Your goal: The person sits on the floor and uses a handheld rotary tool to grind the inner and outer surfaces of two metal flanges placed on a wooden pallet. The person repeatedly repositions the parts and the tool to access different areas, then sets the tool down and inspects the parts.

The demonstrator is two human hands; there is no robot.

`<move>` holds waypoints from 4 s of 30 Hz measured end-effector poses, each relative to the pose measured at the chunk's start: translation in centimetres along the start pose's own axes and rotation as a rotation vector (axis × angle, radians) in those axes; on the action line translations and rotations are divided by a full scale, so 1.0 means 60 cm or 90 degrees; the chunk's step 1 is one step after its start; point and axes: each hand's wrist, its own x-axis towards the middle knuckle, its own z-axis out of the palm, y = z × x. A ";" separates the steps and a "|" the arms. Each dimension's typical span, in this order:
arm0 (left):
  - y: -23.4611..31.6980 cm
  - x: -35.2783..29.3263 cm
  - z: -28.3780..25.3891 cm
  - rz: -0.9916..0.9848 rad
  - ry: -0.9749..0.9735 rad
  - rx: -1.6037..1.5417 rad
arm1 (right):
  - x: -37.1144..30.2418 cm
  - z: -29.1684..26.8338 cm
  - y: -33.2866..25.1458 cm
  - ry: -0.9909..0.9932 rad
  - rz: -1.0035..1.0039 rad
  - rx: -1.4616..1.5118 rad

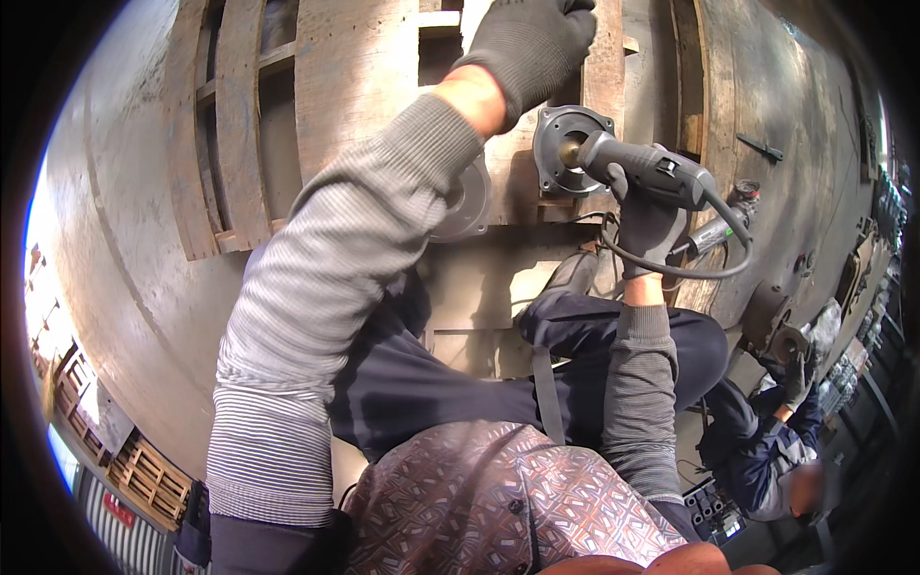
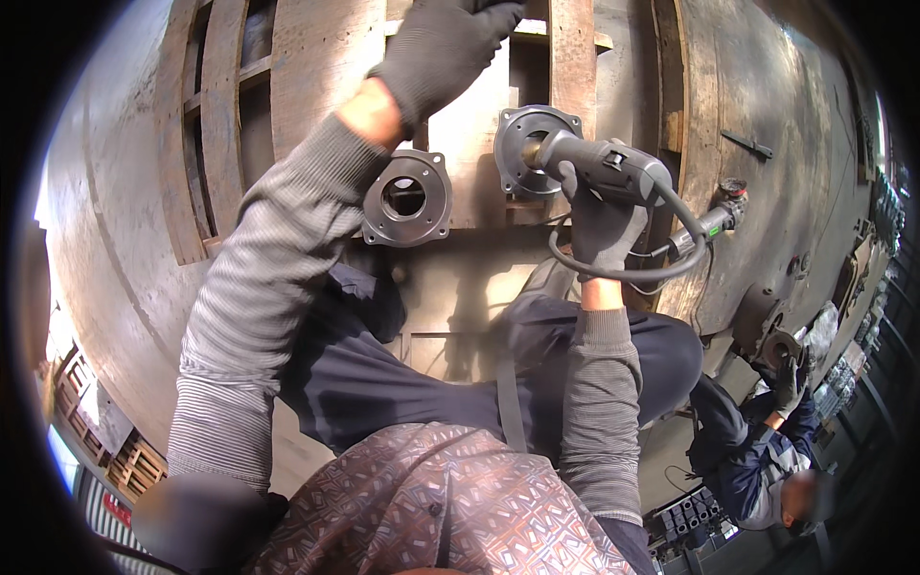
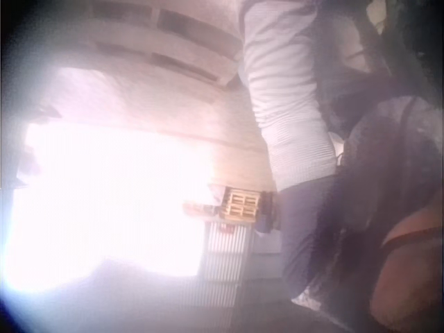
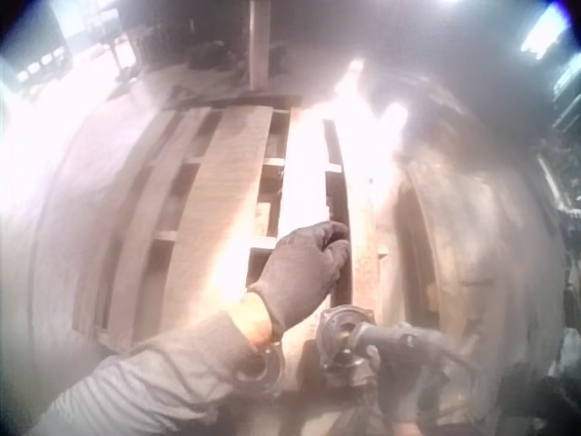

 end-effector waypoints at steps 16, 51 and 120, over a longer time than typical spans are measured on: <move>0.094 -0.106 -0.082 -0.021 -0.030 -0.217 | 0.000 0.008 0.012 -0.024 -0.117 -0.180; 0.064 -0.095 -0.047 0.024 0.037 -0.120 | 0.030 -0.029 -0.094 0.101 -0.058 -0.184; 0.226 -0.348 0.250 -0.073 -0.650 -0.738 | -0.119 -0.322 -0.188 0.046 0.220 0.567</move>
